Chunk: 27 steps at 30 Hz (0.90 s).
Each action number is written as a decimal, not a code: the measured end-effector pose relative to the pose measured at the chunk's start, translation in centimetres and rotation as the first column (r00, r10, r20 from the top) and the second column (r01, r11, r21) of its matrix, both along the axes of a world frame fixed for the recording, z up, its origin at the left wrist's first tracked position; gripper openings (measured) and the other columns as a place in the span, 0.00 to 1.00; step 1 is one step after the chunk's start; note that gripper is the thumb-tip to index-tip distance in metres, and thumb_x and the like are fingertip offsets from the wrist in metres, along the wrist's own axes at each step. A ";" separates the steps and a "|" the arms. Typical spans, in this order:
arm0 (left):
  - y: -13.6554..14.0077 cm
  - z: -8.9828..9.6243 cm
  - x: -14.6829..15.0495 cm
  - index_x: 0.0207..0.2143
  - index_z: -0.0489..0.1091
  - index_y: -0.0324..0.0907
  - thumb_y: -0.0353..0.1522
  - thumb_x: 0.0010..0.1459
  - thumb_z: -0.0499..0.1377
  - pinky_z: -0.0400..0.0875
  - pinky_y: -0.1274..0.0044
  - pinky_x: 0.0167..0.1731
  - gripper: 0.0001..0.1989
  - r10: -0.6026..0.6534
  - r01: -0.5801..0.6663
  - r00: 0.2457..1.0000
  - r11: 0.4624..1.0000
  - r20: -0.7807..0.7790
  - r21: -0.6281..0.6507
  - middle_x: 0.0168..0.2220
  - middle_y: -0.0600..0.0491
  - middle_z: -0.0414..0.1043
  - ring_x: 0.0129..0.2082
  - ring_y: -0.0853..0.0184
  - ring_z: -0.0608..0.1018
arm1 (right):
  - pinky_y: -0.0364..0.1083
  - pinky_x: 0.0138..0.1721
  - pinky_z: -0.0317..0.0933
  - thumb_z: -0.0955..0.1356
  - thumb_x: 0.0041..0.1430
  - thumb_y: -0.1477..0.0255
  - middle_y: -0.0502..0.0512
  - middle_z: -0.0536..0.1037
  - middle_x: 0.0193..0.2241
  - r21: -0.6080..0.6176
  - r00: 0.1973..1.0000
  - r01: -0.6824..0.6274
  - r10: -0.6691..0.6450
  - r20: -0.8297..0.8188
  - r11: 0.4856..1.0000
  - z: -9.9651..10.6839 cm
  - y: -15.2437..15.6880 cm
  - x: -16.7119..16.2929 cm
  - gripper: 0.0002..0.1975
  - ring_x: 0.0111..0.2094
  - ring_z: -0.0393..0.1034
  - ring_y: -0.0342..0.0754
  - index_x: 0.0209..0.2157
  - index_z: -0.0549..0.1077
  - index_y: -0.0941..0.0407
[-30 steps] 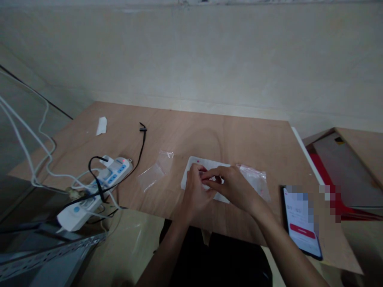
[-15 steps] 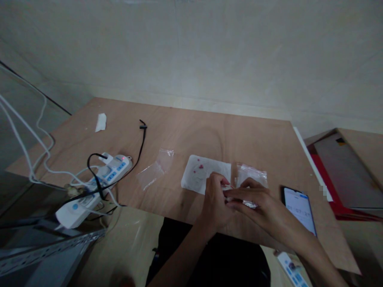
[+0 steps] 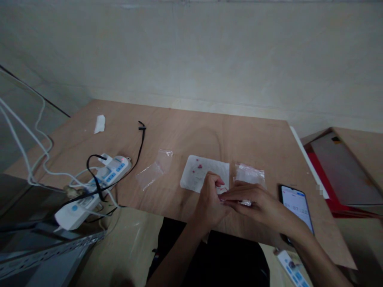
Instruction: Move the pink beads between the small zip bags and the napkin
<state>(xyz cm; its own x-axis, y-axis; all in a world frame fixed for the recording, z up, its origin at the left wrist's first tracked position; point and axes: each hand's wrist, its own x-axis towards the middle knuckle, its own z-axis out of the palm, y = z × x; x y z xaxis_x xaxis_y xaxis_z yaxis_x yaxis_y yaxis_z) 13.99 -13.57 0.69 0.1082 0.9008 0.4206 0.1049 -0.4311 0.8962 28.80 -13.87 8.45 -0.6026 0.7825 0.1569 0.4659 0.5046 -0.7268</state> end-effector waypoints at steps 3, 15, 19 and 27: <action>0.2 0.0 -0.3 0.38 0.55 0.45 0.23 0.40 0.62 0.63 0.77 0.31 0.24 0.002 -0.003 1.000 0.999 0.013 0.046 0.34 0.56 0.59 0.33 0.68 0.67 | 0.46 0.38 0.69 0.65 0.64 0.76 0.53 0.84 0.36 0.071 0.998 0.007 -0.012 0.058 0.997 0.2 0.1 -0.3 0.12 0.36 0.77 0.47 0.41 0.79 0.53; 0.2 1.7 -2.7 0.45 0.61 0.44 0.40 0.53 0.62 0.65 0.72 0.39 0.20 -0.056 0.078 0.990 0.983 0.132 -0.167 0.38 0.52 0.62 0.37 0.65 0.67 | 0.48 0.36 0.67 0.62 0.65 0.78 0.56 0.80 0.31 0.404 0.970 0.158 -0.218 0.107 0.901 0.4 -0.2 -0.7 0.10 0.34 0.72 0.50 0.39 0.75 0.59; 0.4 2.4 -3.2 0.37 0.66 0.43 0.41 0.62 0.54 0.66 0.75 0.38 0.11 0.024 0.034 0.978 0.961 0.205 -0.274 0.34 0.53 0.67 0.36 0.67 0.71 | 0.50 0.36 0.65 0.62 0.65 0.78 0.57 0.78 0.30 0.461 0.959 0.187 -0.263 0.108 0.867 0.5 -0.1 -1.1 0.09 0.33 0.70 0.51 0.38 0.73 0.59; 0.9 2.5 -4.8 0.40 0.74 0.42 0.36 0.55 0.63 0.67 0.75 0.37 0.11 0.043 -0.018 0.996 0.953 0.077 -0.302 0.36 0.50 0.77 0.36 0.65 0.76 | 0.49 0.36 0.66 0.62 0.65 0.76 0.56 0.80 0.31 0.425 0.970 0.225 -0.245 -0.008 0.877 0.7 0.1 -1.7 0.09 0.34 0.72 0.50 0.39 0.75 0.55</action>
